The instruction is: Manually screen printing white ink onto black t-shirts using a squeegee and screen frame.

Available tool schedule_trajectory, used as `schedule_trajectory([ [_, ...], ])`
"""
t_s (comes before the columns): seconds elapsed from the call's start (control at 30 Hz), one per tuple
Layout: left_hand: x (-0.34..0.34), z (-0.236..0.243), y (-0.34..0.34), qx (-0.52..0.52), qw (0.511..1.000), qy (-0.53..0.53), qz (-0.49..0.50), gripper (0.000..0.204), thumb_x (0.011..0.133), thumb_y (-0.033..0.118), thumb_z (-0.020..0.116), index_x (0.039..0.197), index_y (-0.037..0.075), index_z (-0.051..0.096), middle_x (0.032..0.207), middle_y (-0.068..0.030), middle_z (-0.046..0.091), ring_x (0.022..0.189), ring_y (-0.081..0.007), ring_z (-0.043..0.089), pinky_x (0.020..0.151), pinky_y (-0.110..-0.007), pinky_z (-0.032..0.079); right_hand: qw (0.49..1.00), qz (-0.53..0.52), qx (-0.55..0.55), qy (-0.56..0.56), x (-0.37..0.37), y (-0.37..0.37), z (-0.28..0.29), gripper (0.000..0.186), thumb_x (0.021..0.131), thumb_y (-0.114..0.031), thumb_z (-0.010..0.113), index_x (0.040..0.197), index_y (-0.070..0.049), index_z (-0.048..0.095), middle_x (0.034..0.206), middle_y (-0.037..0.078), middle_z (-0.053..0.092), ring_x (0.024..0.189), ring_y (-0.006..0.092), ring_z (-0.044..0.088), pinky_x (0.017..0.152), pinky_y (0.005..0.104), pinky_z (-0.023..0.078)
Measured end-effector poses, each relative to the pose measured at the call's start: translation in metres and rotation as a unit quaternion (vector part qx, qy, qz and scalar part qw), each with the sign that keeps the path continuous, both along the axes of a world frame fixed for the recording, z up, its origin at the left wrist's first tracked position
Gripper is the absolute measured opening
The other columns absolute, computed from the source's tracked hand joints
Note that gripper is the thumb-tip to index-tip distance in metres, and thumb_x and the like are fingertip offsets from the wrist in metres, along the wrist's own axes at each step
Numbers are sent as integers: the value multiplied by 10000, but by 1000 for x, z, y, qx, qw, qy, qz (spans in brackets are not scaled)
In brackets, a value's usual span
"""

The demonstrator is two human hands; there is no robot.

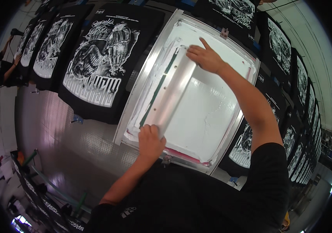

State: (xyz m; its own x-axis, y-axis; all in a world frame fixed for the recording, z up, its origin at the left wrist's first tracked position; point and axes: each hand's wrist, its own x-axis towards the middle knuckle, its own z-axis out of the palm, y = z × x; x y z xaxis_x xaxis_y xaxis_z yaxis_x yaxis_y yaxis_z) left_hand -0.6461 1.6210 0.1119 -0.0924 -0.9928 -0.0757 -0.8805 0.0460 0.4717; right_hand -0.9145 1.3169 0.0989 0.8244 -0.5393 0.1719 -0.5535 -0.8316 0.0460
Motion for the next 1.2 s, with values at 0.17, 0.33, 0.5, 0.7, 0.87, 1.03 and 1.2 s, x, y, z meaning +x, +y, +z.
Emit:
schedule_trajectory([
  [0.17, -17, -12, 15, 17, 997, -3, -69, 337, 651, 114, 696, 894, 43, 474, 904, -166, 481, 874, -361, 498, 739, -470, 394, 995, -77, 54, 22, -55, 65, -11, 330, 789, -17, 613, 1112, -80, 578, 1199, 59, 596, 1222, 217, 521, 1174, 560, 210],
  [0.33, -12, 35, -40, -28, 985, -5, -171, 292, 658, 103, 656, 897, 56, 496, 880, -147, 459, 855, -343, 483, 731, -467, 363, 972, -212, 90, -38, -143, 133, 31, 389, 696, 35, 617, 1067, -80, 605, 1070, 53, 643, 1135, 228, 568, 1138, 535, 271],
  [0.5, -31, 22, -216, -277, 924, -114, -236, 325, 681, 127, 681, 986, 88, 574, 973, -110, 534, 943, -309, 513, 819, -464, 394, 933, -348, 21, -87, -182, 146, 30, 332, 709, -23, 638, 1036, -73, 614, 968, 87, 654, 957, 278, 610, 1037, 526, 378],
  [0.7, -74, -15, -368, -294, 908, -106, -280, 342, 684, 65, 656, 1017, 78, 578, 996, -101, 583, 982, -321, 531, 832, -439, 429, 889, -446, -60, -90, -177, 99, -21, 310, 754, -73, 647, 1056, -71, 579, 993, 107, 641, 972, 286, 601, 950, 525, 418],
  [0.87, -59, -29, -329, -254, 914, -124, -291, 373, 651, 45, 672, 1017, 76, 603, 1021, -99, 593, 991, -315, 546, 830, -441, 432, 865, -501, 10, -24, -138, 150, -40, 280, 771, -60, 623, 1043, -70, 562, 983, 111, 617, 983, 288, 586, 881, 510, 435],
  [1.03, -27, 56, -270, -233, 902, -84, -355, 297, 665, 46, 696, 956, 74, 645, 931, -74, 615, 937, -288, 562, 805, -424, 431, 867, -475, 98, -116, -132, 225, 33, 286, 691, -25, 625, 973, -52, 588, 886, 133, 619, 909, 328, 589, 782, 459, 451],
  [1.2, 39, 88, -141, -160, 918, -71, -355, 374, 610, 32, 729, 974, 50, 643, 934, -118, 637, 900, -338, 589, 800, -431, 473, 875, -451, 90, -150, -73, 342, 84, 349, 656, 8, 628, 1004, -22, 636, 866, 160, 639, 852, 369, 601, 771, 487, 468],
])
